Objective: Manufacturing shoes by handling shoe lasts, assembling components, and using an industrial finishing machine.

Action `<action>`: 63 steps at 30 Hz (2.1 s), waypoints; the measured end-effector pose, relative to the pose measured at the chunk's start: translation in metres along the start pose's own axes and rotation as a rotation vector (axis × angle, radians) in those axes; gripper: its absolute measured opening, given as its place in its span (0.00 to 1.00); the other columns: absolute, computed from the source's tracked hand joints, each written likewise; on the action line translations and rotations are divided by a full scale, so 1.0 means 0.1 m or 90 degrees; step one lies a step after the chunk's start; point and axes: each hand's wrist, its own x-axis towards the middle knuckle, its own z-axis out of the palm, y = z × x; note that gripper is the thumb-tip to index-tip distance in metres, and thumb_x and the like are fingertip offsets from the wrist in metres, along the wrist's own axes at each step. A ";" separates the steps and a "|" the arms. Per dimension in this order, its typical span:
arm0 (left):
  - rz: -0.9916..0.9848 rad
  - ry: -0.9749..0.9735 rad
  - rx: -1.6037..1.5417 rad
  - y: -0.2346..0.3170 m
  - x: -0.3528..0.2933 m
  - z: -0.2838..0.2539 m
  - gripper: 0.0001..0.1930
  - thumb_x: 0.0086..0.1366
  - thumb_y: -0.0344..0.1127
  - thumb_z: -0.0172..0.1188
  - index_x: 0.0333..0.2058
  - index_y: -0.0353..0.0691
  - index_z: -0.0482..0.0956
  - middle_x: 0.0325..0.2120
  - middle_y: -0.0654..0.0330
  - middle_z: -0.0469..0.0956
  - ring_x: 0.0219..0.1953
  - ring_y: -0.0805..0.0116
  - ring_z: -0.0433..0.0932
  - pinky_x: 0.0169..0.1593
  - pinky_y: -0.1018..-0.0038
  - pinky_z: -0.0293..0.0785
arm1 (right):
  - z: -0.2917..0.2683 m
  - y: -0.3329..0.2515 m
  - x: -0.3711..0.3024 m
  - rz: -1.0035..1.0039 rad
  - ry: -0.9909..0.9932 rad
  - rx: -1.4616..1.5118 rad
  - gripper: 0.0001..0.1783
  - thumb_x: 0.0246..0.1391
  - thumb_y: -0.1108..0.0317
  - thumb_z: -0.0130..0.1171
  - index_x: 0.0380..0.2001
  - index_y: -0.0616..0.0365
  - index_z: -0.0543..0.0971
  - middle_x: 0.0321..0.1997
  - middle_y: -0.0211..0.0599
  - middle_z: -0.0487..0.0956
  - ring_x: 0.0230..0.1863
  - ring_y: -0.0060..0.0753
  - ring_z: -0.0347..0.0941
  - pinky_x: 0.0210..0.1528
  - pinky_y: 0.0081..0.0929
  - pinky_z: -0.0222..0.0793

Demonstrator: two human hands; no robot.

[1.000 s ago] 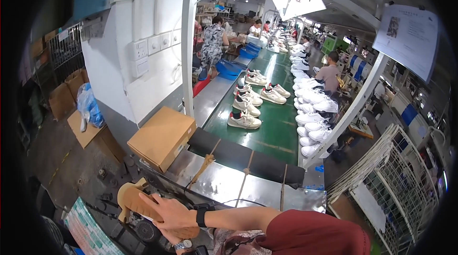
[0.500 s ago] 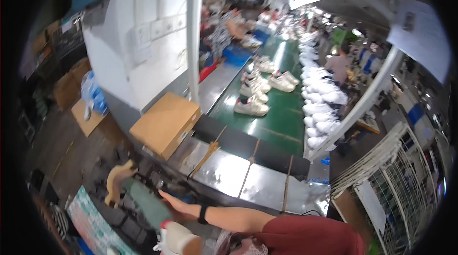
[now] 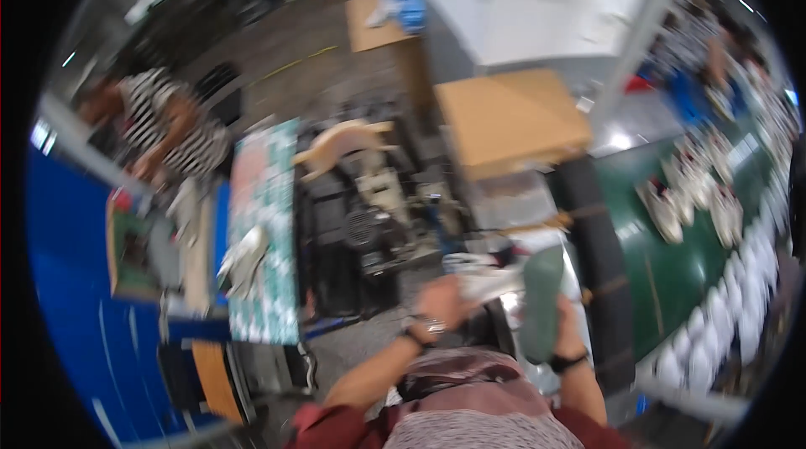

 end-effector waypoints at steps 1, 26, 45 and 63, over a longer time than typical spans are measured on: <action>0.001 -0.008 -0.030 0.33 0.19 0.16 0.22 0.54 0.49 0.70 0.38 0.38 0.78 0.32 0.49 0.81 0.34 0.50 0.82 0.38 0.57 0.78 | -0.40 0.07 -0.08 0.020 0.120 0.062 0.30 0.68 0.45 0.48 0.58 0.61 0.72 0.46 0.39 0.80 0.43 0.38 0.81 0.48 0.36 0.79; -0.620 -0.132 0.314 -5.27 -1.16 -2.29 0.46 0.40 0.56 0.79 0.56 0.38 0.71 0.53 0.48 0.76 0.58 0.50 0.75 0.57 0.57 0.76 | -1.70 1.45 -1.22 -0.035 0.448 -1.057 0.40 0.50 0.52 0.73 0.57 0.72 0.73 0.54 0.62 0.78 0.57 0.60 0.73 0.63 0.46 0.66; 0.333 0.214 0.082 -1.02 -0.78 -1.65 0.30 0.51 0.32 0.65 0.57 0.47 0.75 0.57 0.59 0.75 0.55 0.61 0.75 0.46 0.69 0.72 | 1.78 0.85 0.62 0.308 -0.158 0.295 0.41 0.68 0.41 0.44 0.73 0.58 0.57 0.71 0.45 0.68 0.65 0.45 0.71 0.68 0.39 0.66; 0.064 0.355 -0.287 -0.95 0.01 -1.14 0.48 0.49 0.22 0.66 0.67 0.20 0.49 0.64 0.30 0.57 0.68 0.33 0.58 0.69 0.53 0.61 | 2.69 0.22 1.42 -0.493 0.018 -0.908 0.49 0.47 0.72 0.62 0.73 0.65 0.55 0.65 0.60 0.69 0.65 0.54 0.68 0.67 0.40 0.62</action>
